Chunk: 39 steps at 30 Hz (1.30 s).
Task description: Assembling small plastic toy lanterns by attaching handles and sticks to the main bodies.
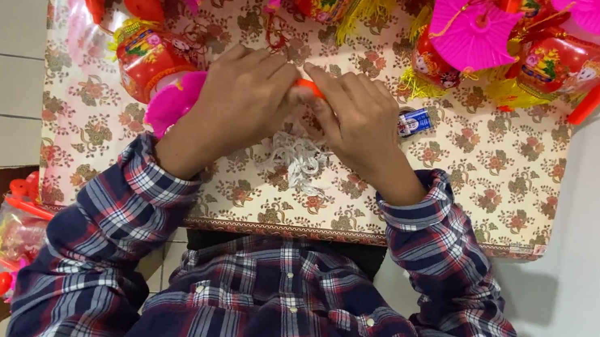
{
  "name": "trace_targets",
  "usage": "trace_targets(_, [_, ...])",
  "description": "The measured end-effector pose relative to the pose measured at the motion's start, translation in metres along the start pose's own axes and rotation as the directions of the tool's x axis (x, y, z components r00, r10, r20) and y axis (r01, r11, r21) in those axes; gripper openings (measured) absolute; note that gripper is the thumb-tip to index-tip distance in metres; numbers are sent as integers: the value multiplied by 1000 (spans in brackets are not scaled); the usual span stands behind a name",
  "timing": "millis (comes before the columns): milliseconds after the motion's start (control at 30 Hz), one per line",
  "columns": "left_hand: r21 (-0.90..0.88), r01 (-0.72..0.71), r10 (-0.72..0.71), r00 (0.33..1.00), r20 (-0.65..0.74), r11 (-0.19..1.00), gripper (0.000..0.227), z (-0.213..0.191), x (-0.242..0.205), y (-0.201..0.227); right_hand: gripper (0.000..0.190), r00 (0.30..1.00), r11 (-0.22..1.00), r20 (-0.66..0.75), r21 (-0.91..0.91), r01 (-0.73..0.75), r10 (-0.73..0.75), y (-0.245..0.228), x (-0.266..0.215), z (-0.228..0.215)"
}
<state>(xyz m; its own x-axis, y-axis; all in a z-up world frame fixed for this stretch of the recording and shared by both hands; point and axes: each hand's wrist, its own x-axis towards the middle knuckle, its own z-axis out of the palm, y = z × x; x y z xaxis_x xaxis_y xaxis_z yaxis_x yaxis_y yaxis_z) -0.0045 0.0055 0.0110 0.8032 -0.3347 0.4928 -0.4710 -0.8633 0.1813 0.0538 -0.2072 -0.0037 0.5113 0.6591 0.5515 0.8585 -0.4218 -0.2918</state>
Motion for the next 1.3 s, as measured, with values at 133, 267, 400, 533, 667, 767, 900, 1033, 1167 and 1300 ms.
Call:
trace_targets(133, [36,116,-117,993,6,993,45,10,-4,-8,32,996,997,-83,-72,15,-21,9,0,1])
trace_targets(267, [96,88,-80,993,-83,992,25,23,-4,-9,29,966,995,-253,99,-29,53,25,-7,12])
trace_targets(400, [37,36,-33,997,-73,999,41,21,3,9,31,936,973,-348,229,19,63,23,-17,26])
trace_targets(533, [-175,-29,2,988,-156,984,54,47,-7,16,35,900,959,-430,278,62,67,-2,-16,19])
trace_targets(667, [-271,-67,-6,966,-258,960,26,61,-14,23,32,928,963,-364,271,20,83,-32,-10,-14])
trace_targets(767, [-416,-27,-57,980,-188,909,31,41,-9,36,47,919,981,-395,175,83,-7,-1,-34,-24])
trace_targets(900, [-553,72,-128,990,-63,830,24,44,-13,43,37,941,982,-291,-26,-189,174,12,-50,-64])
trace_targets(1033, [-652,110,-81,994,73,750,52,40,-15,46,34,839,823,-25,-182,-538,543,7,-53,-79])
trace_targets(1167, [-596,111,-116,993,30,795,34,40,-14,51,24,833,829,15,-109,-549,554,28,-75,-67])
trace_targets(1300, [-611,111,-115,993,33,784,31,34,-9,51,16,874,874,-103,-62,-482,475,20,-70,-74])
